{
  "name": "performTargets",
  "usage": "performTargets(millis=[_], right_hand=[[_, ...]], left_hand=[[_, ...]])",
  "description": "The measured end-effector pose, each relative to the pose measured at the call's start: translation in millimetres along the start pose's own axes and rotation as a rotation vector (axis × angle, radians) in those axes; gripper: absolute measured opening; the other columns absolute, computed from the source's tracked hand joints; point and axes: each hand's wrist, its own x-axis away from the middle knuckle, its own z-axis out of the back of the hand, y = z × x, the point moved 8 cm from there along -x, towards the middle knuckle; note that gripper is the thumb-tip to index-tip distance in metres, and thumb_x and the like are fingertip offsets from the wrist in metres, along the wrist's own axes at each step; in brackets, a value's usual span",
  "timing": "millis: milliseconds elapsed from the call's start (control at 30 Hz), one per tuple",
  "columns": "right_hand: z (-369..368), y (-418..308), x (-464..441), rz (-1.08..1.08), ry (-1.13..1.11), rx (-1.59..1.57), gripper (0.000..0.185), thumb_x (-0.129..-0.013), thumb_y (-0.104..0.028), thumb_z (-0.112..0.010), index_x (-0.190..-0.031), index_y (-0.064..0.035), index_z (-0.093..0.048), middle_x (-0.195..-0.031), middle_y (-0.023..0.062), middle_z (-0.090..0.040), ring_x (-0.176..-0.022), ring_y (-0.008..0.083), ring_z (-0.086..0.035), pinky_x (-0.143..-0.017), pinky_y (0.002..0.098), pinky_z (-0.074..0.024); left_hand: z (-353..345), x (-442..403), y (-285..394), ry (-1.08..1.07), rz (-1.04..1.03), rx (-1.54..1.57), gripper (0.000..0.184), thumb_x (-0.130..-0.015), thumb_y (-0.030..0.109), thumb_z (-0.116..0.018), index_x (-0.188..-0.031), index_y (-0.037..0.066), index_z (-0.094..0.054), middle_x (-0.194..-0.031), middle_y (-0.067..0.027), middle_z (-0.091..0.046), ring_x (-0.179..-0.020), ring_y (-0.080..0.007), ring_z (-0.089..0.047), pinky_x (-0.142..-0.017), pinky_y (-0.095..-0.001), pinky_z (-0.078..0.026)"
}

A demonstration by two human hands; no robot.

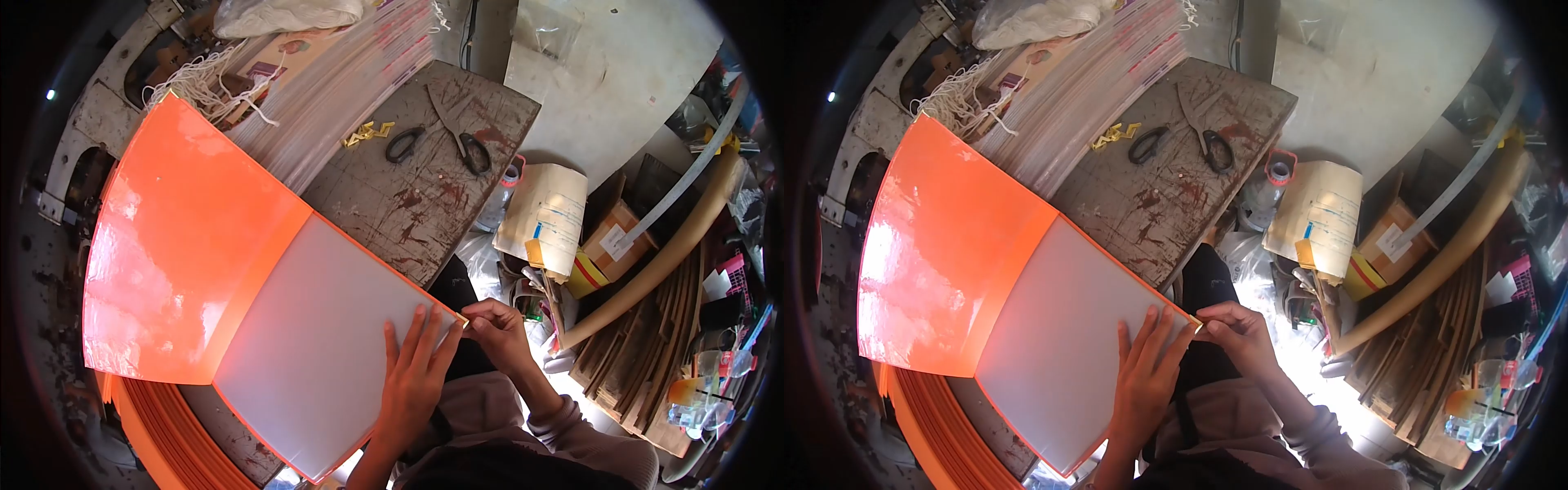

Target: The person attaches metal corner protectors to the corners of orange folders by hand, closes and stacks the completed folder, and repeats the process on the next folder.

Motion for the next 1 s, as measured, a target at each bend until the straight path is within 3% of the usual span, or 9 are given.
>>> performTargets(millis=[167,367,700,867,1000], right_hand=[[-5.5,2.1,-7.0,0.008,-0.096,-0.134,0.008,-0.085,-0.002,-0.054,-0.089,0.0018,-0.06,-0.098,0.0142,-0.06,-0.092,0.02,-0.06,-0.084,0.0355,-0.0504],[-11.8,7.0,-10.8,-0.042,-0.165,-0.327,0.002,-0.082,0.0,-0.059,-0.084,0.0,-0.059,-0.1,0.0125,-0.059,-0.094,0.0197,-0.058,-0.085,0.0331,-0.048],[-16.2,6.9,3.9,0.03,-0.022,-0.297,0.009,-0.086,-0.001,-0.054,-0.095,-0.002,-0.054,-0.107,0.011,-0.054,-0.098,0.0188,-0.055,-0.09,0.0352,-0.0469],[-15.2,-3.7,2.6,-0.032,-0.051,-0.089,0.013,-0.086,0.0,-0.053,-0.099,0.0015,-0.052,-0.102,0.0133,-0.057,-0.099,0.0196,-0.056,-0.091,0.0368,-0.047],[-14.2,-1.1,2.1,-0.073,-0.014,-0.133,0.012,-0.086,-0.001,-0.054,-0.097,0.0026,-0.054,-0.101,0.0141,-0.058,-0.098,0.0194,-0.057,-0.09,0.037,-0.0474]], left_hand=[[-2.0,-1.4,-0.6,-0.011,-0.004,-0.004,0.047,-0.075,-0.003,-0.054,-0.12,0.01,-0.055,-0.128,-0.0142,-0.045,-0.123,-0.0308,-0.04,-0.1,-0.0575,-0.025],[-0.7,-2.8,0.4,-0.047,0.005,0.02,0.046,-0.076,-0.003,-0.051,-0.12,0.009,-0.054,-0.13,-0.0157,-0.043,-0.124,-0.0318,-0.039,-0.101,-0.0581,-0.023],[-2.3,-5.6,2.2,-0.074,-0.007,0.013,0.043,-0.076,-0.003,-0.05,-0.119,0.004,-0.054,-0.13,-0.0182,-0.042,-0.124,-0.0323,-0.038,-0.101,-0.0588,-0.021],[-1.9,-3.5,0.8,-0.085,0.004,0.014,0.045,-0.075,-0.002,-0.052,-0.119,0.005,-0.054,-0.13,-0.0181,-0.041,-0.125,-0.032,-0.038,-0.101,-0.0585,-0.023],[-1.7,-3.9,1.7,-0.08,-0.004,-0.001,0.044,-0.075,-0.002,-0.052,-0.118,0.006,-0.054,-0.13,-0.0178,-0.041,-0.124,-0.0321,-0.038,-0.1,-0.0577,-0.024]])
